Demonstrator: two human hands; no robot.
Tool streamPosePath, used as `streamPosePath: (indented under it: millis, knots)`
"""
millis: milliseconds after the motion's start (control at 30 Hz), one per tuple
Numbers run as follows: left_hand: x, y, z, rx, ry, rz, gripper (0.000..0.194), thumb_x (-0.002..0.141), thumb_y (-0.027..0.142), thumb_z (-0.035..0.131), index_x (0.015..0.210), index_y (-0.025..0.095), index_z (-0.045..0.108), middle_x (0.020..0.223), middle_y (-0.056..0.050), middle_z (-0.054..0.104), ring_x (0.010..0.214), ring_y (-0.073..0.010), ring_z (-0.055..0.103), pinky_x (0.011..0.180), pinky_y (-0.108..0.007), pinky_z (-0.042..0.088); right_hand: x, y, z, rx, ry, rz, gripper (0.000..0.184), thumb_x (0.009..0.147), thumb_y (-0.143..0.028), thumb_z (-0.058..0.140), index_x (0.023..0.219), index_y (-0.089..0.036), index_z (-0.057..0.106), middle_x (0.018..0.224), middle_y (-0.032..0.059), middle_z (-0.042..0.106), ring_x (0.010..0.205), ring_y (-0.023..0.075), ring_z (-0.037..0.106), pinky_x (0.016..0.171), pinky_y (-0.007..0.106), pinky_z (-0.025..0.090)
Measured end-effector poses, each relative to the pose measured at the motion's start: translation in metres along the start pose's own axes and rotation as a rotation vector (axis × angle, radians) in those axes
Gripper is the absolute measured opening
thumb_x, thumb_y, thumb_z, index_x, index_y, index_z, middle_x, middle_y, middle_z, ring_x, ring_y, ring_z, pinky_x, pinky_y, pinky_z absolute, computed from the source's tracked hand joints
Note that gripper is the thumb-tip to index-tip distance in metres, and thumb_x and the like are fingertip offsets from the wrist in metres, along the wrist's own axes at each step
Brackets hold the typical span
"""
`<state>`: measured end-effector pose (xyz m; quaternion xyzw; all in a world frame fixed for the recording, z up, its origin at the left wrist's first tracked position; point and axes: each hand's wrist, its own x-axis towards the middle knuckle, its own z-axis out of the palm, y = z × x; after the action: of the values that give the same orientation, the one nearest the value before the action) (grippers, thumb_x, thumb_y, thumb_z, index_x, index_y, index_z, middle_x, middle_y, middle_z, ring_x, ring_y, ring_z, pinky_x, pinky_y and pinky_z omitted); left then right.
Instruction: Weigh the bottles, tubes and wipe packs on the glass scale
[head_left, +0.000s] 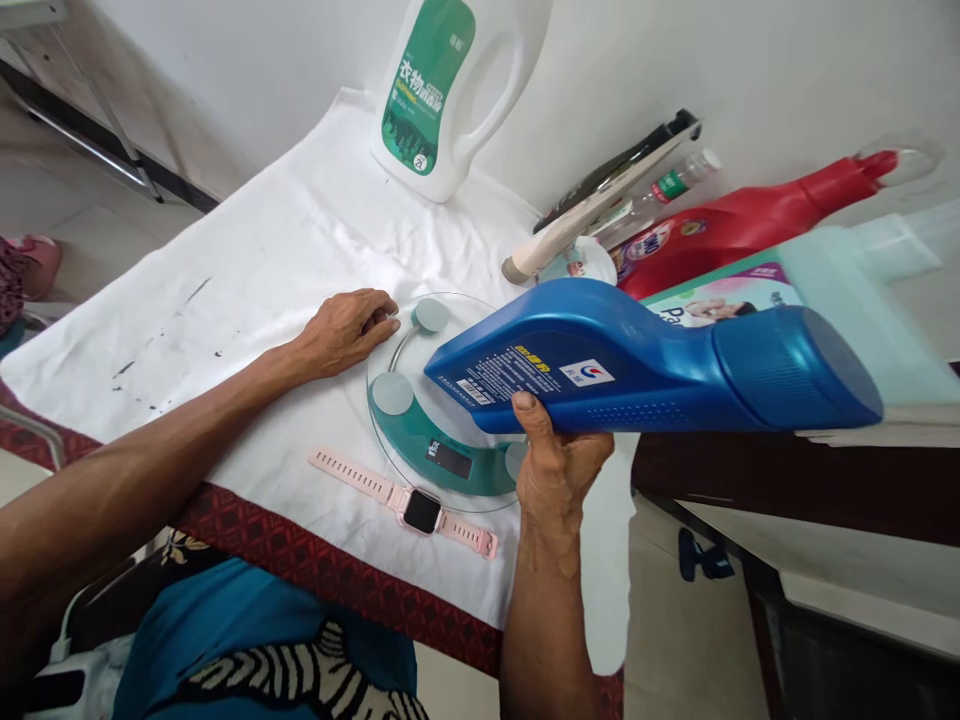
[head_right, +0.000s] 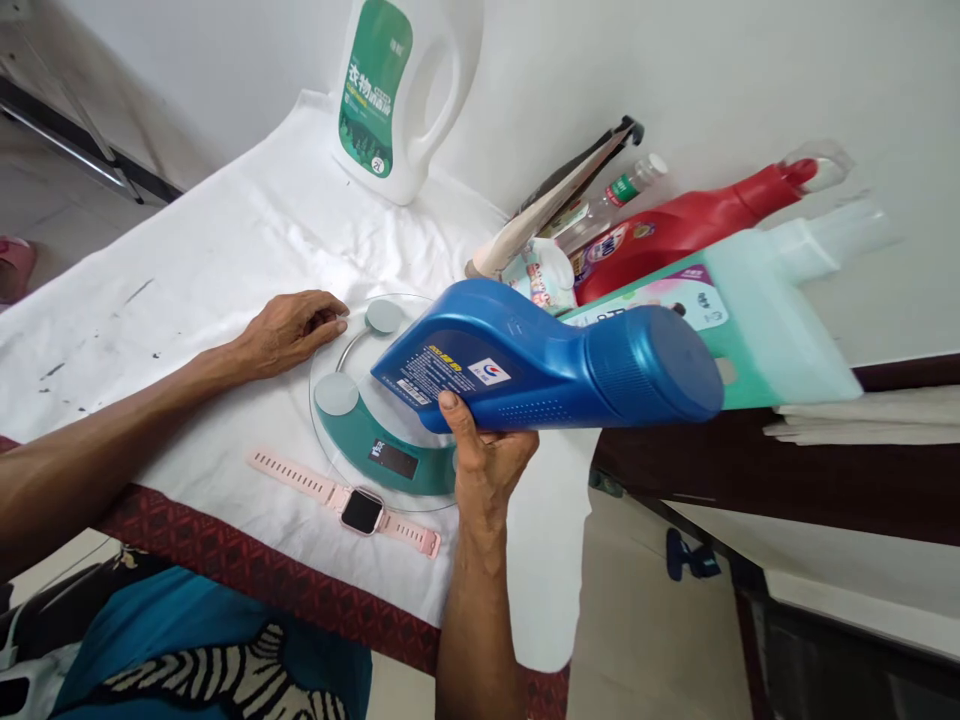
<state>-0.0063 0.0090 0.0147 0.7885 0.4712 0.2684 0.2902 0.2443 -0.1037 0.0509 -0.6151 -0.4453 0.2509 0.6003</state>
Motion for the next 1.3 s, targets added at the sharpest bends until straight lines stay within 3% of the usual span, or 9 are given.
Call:
streamPosePath:
  millis: [200,333,500,600,800,933,1133,1300]
  knots:
    - [0.0,-0.004,0.004,-0.045,0.02,0.005,0.026,0.102,0.035,0.052,0.111,0.018,0.069,0.094,-0.006,0.073,0.081,-0.0193,0.064,0.079,-0.035,0.052,0.003,-0.016,0.012,0.15,-0.001,0.035,0.064,0.069,-0.032,0.093,0.129,-0.023,0.072,0.121,0.0063,0.075,0.124,0.0297,0.068,0.113,0.059,0.054]
    - [-0.001,-0.004,0.006,-0.089,0.021,-0.001,0.024,0.102,0.033,0.051,0.112,0.017,0.068,0.098,-0.007,0.073,0.083,-0.0204,0.065,0.08,-0.037,0.053,0.019,-0.041,0.026,0.168,0.005,-0.028,0.06,0.075,-0.031,0.088,0.132,-0.027,0.071,0.133,0.0053,0.071,0.131,0.0299,0.065,0.116,0.061,0.052]
    - [-0.004,-0.001,0.006,-0.108,0.01,-0.031,0.024,0.104,0.031,0.05,0.114,0.016,0.067,0.103,-0.009,0.073,0.084,-0.0215,0.067,0.081,-0.038,0.054,0.07,-0.065,0.073,0.187,-0.041,-0.204,0.052,0.081,-0.034,0.083,0.13,-0.027,0.07,0.132,0.0048,0.069,0.132,0.0286,0.065,0.117,0.061,0.052]
    - [-0.005,0.0,0.005,-0.119,0.003,-0.036,0.023,0.105,0.03,0.048,0.113,0.017,0.066,0.104,-0.009,0.073,0.085,-0.0221,0.068,0.08,-0.038,0.055,0.114,-0.052,0.116,0.214,-0.021,-0.238,0.06,0.073,-0.039,0.089,0.126,-0.021,0.068,0.126,0.0061,0.072,0.123,0.0281,0.069,0.115,0.06,0.054]
    - [-0.006,0.001,0.005,-0.112,-0.006,-0.042,0.018,0.105,0.027,0.049,0.11,0.018,0.065,0.104,-0.009,0.073,0.091,-0.0245,0.071,0.083,-0.037,0.055,0.186,0.0,0.188,0.192,0.059,-0.129,0.082,0.055,-0.042,0.093,0.126,-0.018,0.06,0.12,0.0081,0.072,0.11,0.0264,0.072,0.103,0.052,0.061]
    - [-0.006,0.003,0.006,-0.095,-0.025,-0.058,0.017,0.105,0.026,0.049,0.111,0.019,0.064,0.106,-0.01,0.073,0.098,-0.0263,0.072,0.085,-0.038,0.056,0.196,0.017,0.215,0.202,0.036,-0.06,0.075,0.056,-0.044,0.092,0.118,-0.018,0.059,0.117,0.0088,0.073,0.104,0.0261,0.073,0.097,0.053,0.063]
    - [-0.004,0.004,0.006,-0.088,-0.06,-0.072,0.018,0.106,0.026,0.048,0.113,0.018,0.063,0.11,-0.011,0.073,0.104,-0.0269,0.072,0.088,-0.038,0.056,0.198,0.02,0.261,0.289,-0.037,-0.089,0.076,0.064,-0.049,0.085,0.128,-0.021,0.056,0.126,0.0078,0.071,0.108,0.0238,0.073,0.099,0.048,0.063]
    - [-0.003,0.003,0.008,-0.084,-0.06,-0.075,0.017,0.106,0.026,0.049,0.113,0.019,0.063,0.108,-0.009,0.072,0.103,-0.0257,0.072,0.087,-0.036,0.055,0.202,0.03,0.29,0.156,-0.106,-0.101,0.076,0.071,-0.053,0.081,0.13,-0.016,0.053,0.127,0.0117,0.069,0.107,0.0223,0.07,0.102,0.046,0.06]
